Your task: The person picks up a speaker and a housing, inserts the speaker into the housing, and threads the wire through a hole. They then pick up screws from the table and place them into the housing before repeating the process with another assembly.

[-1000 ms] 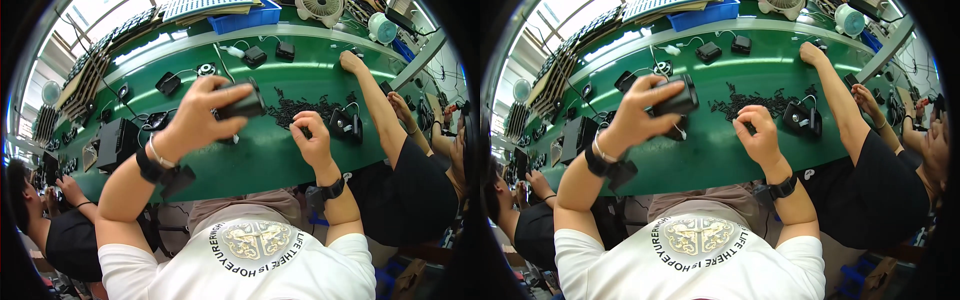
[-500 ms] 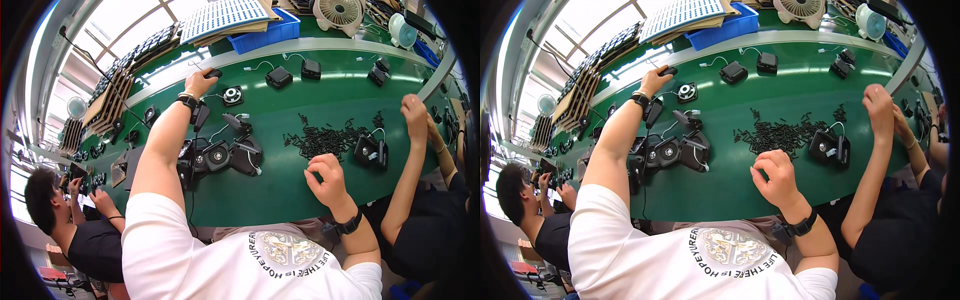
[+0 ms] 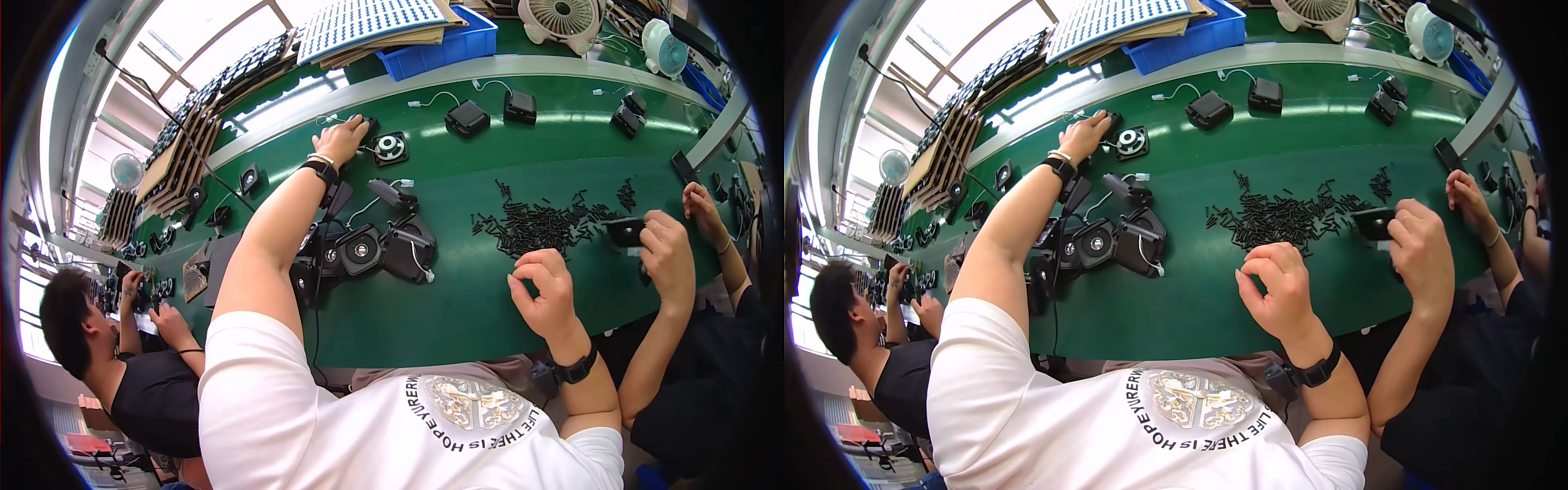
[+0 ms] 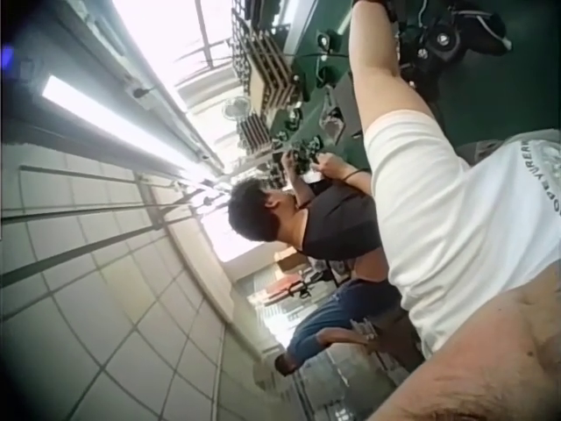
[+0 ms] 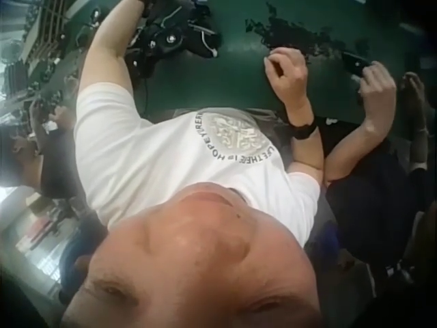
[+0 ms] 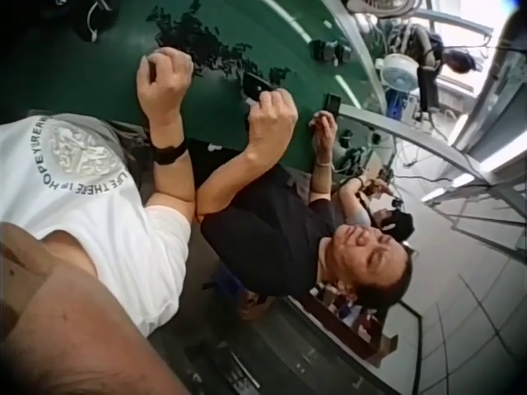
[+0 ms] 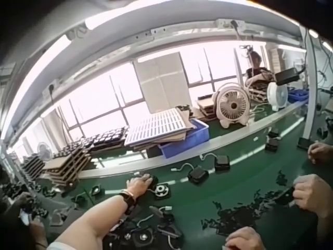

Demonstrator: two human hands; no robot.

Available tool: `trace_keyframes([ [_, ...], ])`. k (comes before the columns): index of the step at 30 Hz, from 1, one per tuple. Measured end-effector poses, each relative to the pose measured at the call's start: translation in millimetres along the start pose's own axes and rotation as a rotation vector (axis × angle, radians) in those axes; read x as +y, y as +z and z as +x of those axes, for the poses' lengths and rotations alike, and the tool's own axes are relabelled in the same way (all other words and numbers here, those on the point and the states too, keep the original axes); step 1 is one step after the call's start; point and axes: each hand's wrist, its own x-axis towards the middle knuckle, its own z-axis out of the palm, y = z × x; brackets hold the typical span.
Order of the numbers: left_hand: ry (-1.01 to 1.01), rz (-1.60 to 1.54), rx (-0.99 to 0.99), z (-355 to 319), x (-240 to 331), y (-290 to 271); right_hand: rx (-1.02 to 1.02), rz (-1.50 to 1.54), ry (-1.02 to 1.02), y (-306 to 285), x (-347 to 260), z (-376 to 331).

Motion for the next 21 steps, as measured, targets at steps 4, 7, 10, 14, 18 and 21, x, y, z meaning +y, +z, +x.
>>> trace_keyframes([
  [4,-0.008,-0.031,-0.094,9.9,3.1,-3.6,-0.010,-0.012,-0.003,-3.2,-12.0,6.8],
  [7,0.011,0.073,-0.075,23.4,-13.6,0.5,-0.058,-0.023,-0.078,-8.8,-30.5,37.8],
  [10,0.072,0.073,-0.176,48.3,-34.1,-6.0,-0.271,0.074,-0.074,-11.8,-43.9,96.2],
  [14,0.140,0.009,-0.283,50.3,-44.6,-32.8,-0.521,0.065,-0.035,29.2,-8.0,180.4],
  [18,0.337,-0.058,-0.453,36.7,-46.2,-77.1,-0.623,-0.071,-0.082,109.5,64.7,230.1],
  [21,0.472,0.135,-0.474,9.7,-63.0,-79.4,-0.769,-0.204,-0.129,165.8,95.1,248.1],
])
